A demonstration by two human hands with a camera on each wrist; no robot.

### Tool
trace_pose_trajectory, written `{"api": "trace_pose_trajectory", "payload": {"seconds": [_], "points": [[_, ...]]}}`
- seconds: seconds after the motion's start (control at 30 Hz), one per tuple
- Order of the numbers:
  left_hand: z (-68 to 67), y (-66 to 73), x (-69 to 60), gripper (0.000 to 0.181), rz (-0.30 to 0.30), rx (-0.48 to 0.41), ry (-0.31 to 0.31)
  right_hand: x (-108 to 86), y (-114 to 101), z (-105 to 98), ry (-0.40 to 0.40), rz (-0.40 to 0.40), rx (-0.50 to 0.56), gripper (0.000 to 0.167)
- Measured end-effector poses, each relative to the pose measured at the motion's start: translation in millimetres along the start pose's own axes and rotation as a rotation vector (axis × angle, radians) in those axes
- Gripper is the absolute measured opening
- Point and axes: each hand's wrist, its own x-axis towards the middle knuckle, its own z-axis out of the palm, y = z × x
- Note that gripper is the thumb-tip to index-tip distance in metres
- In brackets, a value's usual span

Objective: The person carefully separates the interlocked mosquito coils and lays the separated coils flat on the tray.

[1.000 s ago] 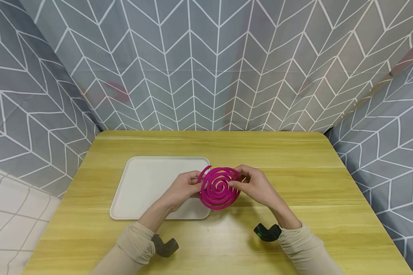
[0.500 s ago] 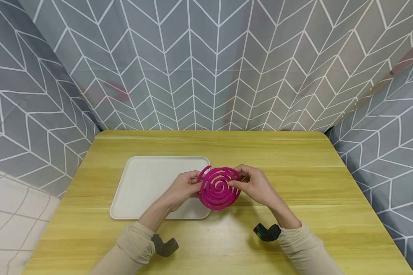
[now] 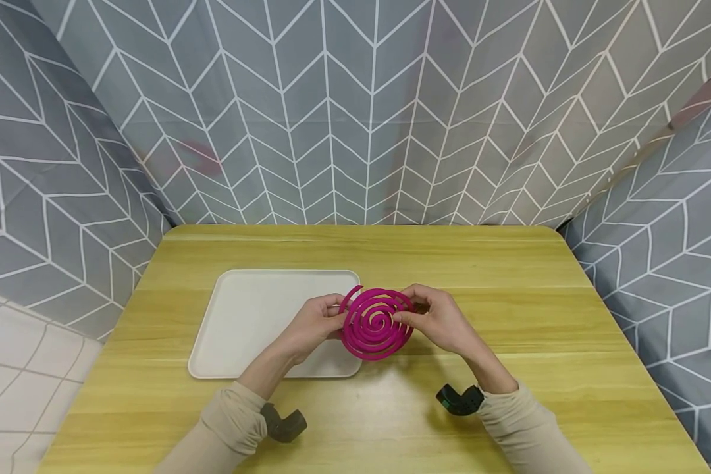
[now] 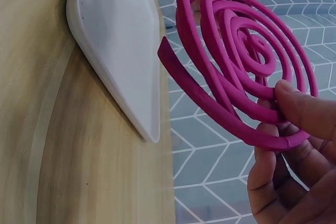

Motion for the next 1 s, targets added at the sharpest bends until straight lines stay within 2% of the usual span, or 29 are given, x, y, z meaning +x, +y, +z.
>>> {"api": "trace_pose_trajectory", "payload": {"seconds": [0.33, 0.67, 1.0], "points": [[0.1, 0.9, -0.1, 0.023, -0.004, 0.025, 0.003, -1.3, 0.6, -0.9, -0.016, 0.045, 0.047, 0.019], [-0.3, 1.1, -1.0, 0.023, -0.007, 0.023, -0.001, -2.3, 1.6, -1.0, 0.000, 0.041, 0.035, 0.017], [1.6, 2.6, -1.8, 0.019, -0.023, 0.011, 0.025, -2.0, 0.7, -1.5, -0.005, 0.035, 0.035, 0.018]]}}
